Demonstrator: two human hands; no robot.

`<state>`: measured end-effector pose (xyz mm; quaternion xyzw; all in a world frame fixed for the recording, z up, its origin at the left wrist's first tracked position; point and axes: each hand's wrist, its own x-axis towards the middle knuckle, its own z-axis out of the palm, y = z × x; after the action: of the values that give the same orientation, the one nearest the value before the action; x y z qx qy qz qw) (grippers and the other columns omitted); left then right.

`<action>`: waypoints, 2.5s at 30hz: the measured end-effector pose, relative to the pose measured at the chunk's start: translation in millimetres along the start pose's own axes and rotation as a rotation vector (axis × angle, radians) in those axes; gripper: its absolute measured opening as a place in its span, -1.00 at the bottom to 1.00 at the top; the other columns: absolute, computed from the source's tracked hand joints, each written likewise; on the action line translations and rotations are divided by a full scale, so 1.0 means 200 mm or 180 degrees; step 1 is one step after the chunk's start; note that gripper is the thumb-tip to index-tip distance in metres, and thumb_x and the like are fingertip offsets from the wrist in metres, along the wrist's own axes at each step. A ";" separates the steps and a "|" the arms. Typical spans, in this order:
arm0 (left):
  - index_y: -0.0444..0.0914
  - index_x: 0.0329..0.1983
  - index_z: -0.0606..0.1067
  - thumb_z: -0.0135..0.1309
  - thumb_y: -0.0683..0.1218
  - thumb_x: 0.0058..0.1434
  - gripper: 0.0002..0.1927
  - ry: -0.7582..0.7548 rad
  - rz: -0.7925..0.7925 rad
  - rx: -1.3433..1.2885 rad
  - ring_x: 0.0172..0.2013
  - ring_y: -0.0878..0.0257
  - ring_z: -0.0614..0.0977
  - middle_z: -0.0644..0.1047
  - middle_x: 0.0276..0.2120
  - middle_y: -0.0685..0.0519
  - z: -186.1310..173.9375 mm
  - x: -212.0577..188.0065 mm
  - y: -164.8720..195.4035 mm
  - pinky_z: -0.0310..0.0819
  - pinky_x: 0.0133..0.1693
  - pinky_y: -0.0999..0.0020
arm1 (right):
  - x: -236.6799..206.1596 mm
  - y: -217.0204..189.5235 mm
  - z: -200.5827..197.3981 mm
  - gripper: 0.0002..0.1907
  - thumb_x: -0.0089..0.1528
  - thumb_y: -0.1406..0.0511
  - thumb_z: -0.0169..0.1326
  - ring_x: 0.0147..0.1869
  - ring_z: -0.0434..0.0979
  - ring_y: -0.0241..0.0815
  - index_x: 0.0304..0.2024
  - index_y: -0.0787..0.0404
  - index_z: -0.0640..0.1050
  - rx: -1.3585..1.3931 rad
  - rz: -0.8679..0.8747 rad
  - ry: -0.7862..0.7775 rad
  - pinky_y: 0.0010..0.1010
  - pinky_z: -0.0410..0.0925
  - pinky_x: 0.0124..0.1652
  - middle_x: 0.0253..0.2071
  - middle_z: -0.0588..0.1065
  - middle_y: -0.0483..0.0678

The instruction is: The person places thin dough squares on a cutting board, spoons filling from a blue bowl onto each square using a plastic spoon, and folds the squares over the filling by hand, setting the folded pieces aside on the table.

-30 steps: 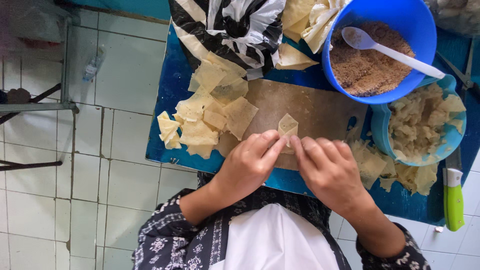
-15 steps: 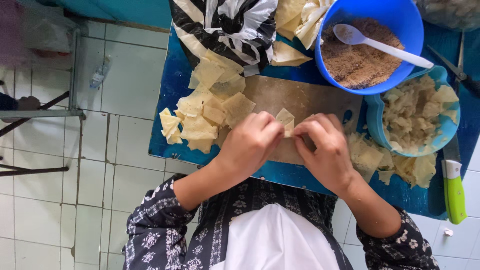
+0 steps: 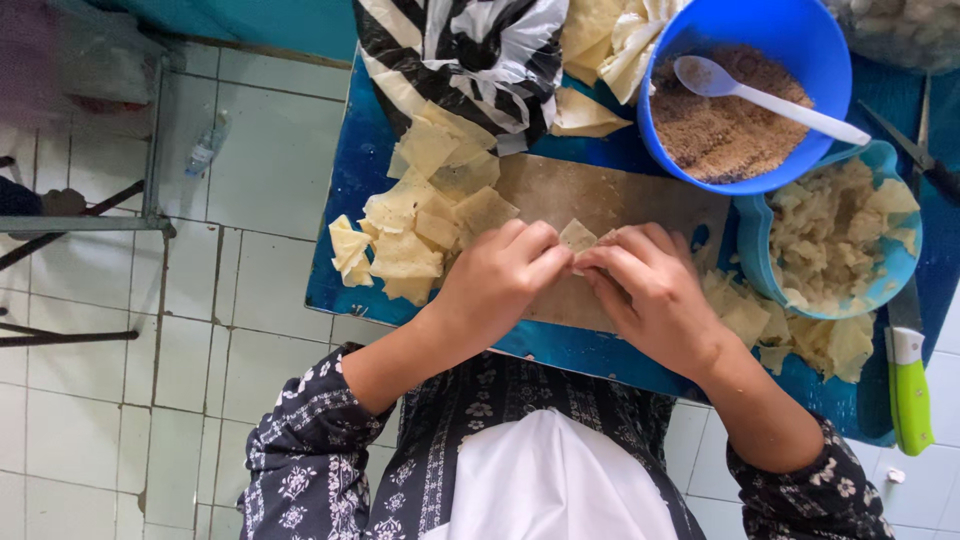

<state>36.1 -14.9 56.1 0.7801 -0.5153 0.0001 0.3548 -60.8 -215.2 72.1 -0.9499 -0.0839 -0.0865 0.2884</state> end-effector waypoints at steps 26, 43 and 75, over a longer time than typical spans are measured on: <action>-0.20 -0.01 0.59 0.14 -0.10 0.23 -0.73 0.0355 0.0031 0.0974 0.06 0.19 0.53 0.53 -0.03 0.11 0.07 -0.04 0.08 0.30 0.09 0.21 | 0.01 -0.01 -0.07 -0.78 0.08 0.34 0.28 -0.02 0.44 0.05 -0.22 0.13 0.61 0.0045 0.0156 0.0012 -0.16 0.31 -0.05 -0.14 0.50 -0.04; -0.23 0.12 0.54 0.06 -0.15 0.26 -0.65 0.0509 -0.0287 0.0507 0.06 0.17 0.56 0.58 -0.03 0.09 0.09 -0.04 0.05 0.33 0.15 0.20 | 0.00 -0.01 0.04 -0.81 0.23 0.35 0.26 0.02 0.50 -0.04 -0.10 0.18 0.63 -0.0677 -0.0199 0.0366 -0.15 0.25 0.00 -0.08 0.55 -0.08; -0.25 0.32 0.45 0.11 -0.09 0.46 -0.61 0.2052 -0.1531 0.1680 0.40 -0.20 0.24 0.35 0.37 -0.14 -0.41 -0.49 0.16 0.06 0.41 -0.10 | 0.22 0.31 -1.00 -0.75 0.53 0.33 0.16 0.32 0.40 0.23 0.17 0.34 0.46 -0.2161 -0.0281 0.2398 0.03 0.16 0.40 0.16 0.44 0.23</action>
<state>-5.8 102.4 98.8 0.9008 -0.1664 0.2907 0.2762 -29.0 -374.1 211.1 -0.8885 0.0187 -0.4575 -0.0303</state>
